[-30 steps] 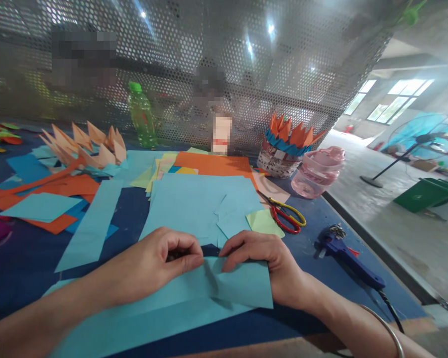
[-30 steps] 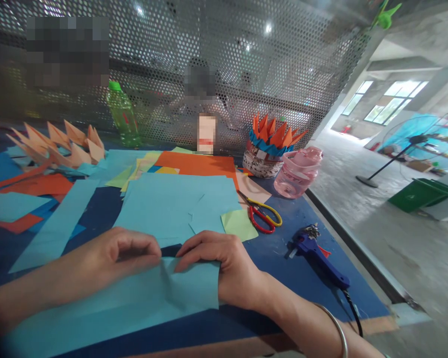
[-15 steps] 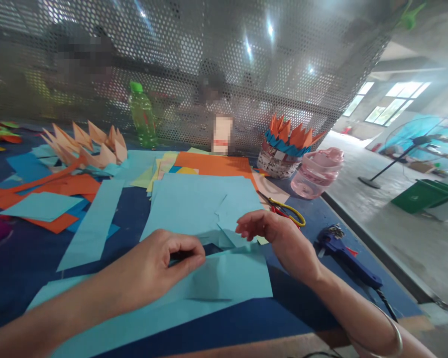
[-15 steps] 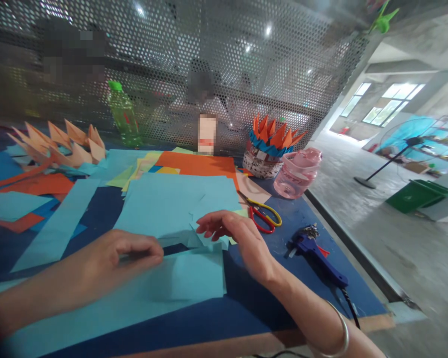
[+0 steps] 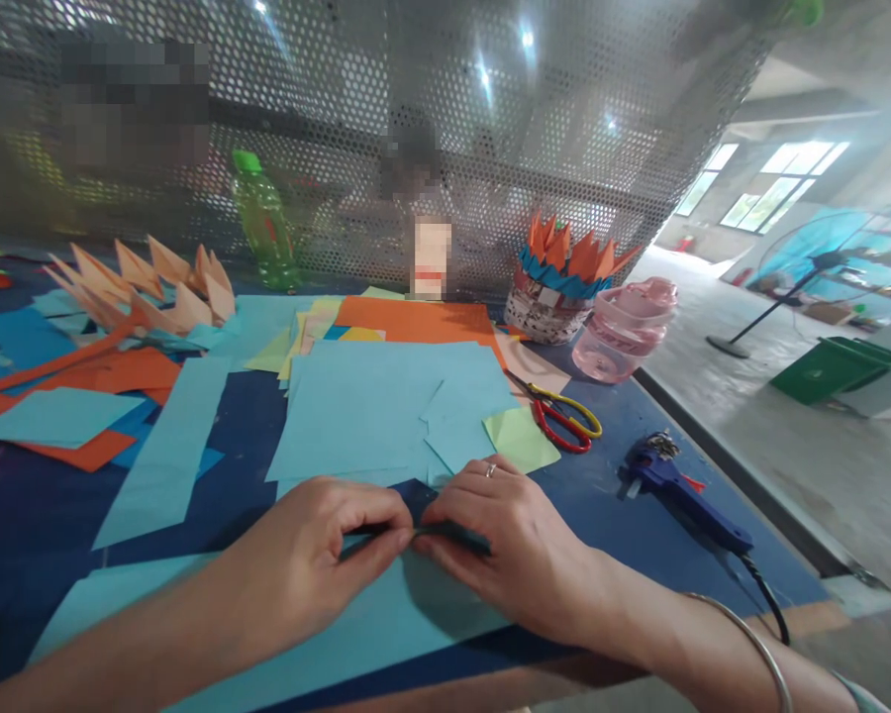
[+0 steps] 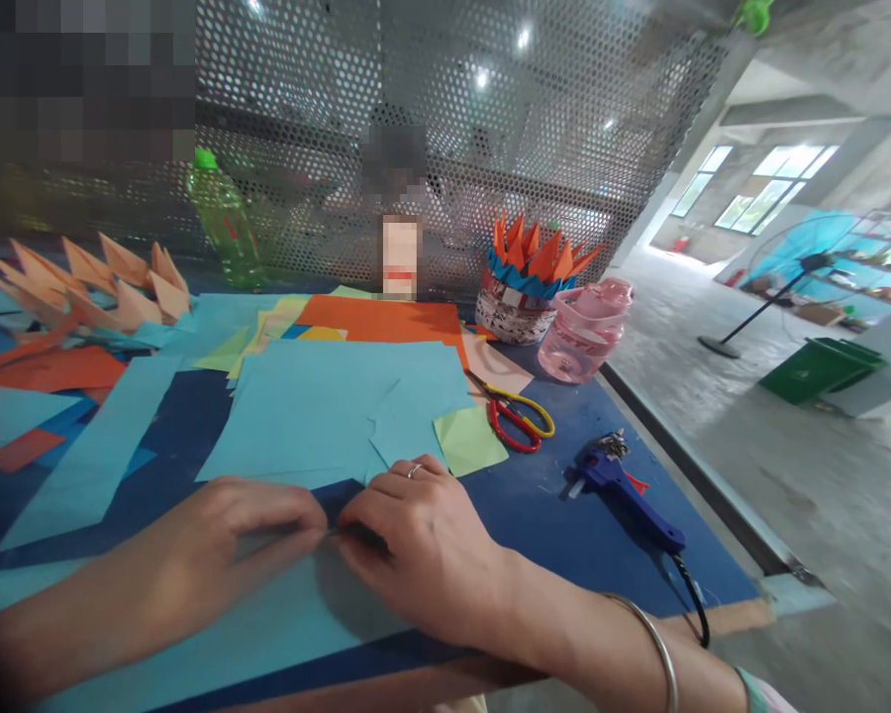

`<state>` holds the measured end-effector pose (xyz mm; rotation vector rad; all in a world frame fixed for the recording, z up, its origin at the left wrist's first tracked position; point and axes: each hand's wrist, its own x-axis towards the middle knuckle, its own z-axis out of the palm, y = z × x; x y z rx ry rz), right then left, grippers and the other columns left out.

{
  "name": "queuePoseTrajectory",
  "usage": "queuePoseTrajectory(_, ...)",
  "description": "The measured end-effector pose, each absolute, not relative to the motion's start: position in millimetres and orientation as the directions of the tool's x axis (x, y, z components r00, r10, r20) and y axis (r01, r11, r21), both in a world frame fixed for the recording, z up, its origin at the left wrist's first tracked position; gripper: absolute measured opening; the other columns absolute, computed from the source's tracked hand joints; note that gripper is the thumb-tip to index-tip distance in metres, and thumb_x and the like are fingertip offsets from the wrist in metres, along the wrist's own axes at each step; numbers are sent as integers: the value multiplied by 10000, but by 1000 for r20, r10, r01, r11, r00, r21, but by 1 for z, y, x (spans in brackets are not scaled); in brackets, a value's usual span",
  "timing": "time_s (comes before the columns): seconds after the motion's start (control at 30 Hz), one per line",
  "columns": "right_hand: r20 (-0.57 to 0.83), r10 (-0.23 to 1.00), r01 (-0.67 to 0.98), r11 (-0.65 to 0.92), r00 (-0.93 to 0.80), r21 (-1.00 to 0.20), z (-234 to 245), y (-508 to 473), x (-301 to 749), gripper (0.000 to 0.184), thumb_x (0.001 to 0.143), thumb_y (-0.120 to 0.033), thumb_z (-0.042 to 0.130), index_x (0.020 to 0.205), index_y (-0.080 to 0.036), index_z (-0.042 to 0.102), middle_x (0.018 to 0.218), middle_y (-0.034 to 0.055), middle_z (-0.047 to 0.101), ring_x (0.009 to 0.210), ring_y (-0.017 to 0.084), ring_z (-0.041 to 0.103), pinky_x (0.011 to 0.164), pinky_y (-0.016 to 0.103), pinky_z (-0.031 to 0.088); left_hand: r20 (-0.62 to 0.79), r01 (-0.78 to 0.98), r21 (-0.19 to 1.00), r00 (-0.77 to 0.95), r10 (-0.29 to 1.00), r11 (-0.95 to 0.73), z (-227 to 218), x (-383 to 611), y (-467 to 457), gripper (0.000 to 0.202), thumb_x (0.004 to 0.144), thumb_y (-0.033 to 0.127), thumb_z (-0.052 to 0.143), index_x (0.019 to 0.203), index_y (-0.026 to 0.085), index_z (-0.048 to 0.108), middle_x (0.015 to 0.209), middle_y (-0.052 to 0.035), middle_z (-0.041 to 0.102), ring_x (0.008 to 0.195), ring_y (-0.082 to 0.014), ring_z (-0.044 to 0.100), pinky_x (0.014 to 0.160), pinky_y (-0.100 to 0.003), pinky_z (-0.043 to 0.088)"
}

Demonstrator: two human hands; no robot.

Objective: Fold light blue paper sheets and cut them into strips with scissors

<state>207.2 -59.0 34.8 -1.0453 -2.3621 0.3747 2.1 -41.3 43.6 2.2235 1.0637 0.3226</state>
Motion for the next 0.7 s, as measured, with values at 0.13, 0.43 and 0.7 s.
queuePoseTrajectory(0.13,320,741,595,668,-591,-447,35,-58,210,72,851,-186,628,802,-159,672,715,8,681,707,135,607,729,285,390,-65,603,651,649,758,-461,44,2,-41,270,907,309,471,720,199,630,665,45,623,642,-116,555,598,-227,372)
queuePoseTrajectory(0.43,294,706,582,702,-644,-411,41,-54,214,169,903,-224,578,778,-153,667,704,20,672,689,140,592,737,298,382,-108,614,674,632,767,-410,47,2,-41,291,902,348,475,712,214,649,653,46,610,643,-121,543,603,-225,374)
queuePoseTrajectory(0.7,292,767,585,630,-571,-511,43,-49,224,145,899,-205,585,787,-156,664,697,-1,667,701,124,590,755,287,380,-257,683,688,544,799,-244,59,-3,-35,316,867,425,482,699,203,631,649,28,552,654,-148,498,573,-234,365)
